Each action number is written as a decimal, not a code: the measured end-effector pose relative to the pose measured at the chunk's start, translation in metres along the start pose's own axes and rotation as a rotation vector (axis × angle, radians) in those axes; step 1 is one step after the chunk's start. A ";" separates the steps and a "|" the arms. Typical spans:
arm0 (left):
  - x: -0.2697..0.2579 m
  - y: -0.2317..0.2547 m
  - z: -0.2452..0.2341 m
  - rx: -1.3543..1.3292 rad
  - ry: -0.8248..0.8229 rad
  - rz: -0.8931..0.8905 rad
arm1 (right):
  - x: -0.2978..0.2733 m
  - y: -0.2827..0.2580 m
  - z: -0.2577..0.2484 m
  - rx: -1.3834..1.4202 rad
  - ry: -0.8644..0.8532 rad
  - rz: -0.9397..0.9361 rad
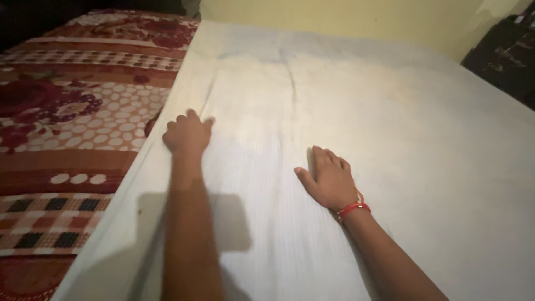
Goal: The person spreads a white fitted sheet over a mattress, smoothing the surface and tucking the edges under the mattress. The person moves around the bed to adjust the sheet on all sides.
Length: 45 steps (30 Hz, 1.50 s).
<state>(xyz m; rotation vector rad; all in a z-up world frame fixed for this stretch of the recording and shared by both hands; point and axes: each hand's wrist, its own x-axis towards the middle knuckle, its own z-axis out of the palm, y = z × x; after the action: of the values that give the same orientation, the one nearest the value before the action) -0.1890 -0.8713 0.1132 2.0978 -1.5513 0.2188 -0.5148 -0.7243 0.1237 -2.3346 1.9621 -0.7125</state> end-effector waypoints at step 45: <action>-0.041 -0.146 -0.050 0.045 -0.006 0.100 | 0.003 0.012 0.006 -0.038 0.032 -0.009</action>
<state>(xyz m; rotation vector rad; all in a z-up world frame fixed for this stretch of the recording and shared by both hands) -0.0587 -0.7812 0.0937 2.0588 -1.6718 0.2857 -0.5233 -0.7314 0.1160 -2.3697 1.9973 -0.7243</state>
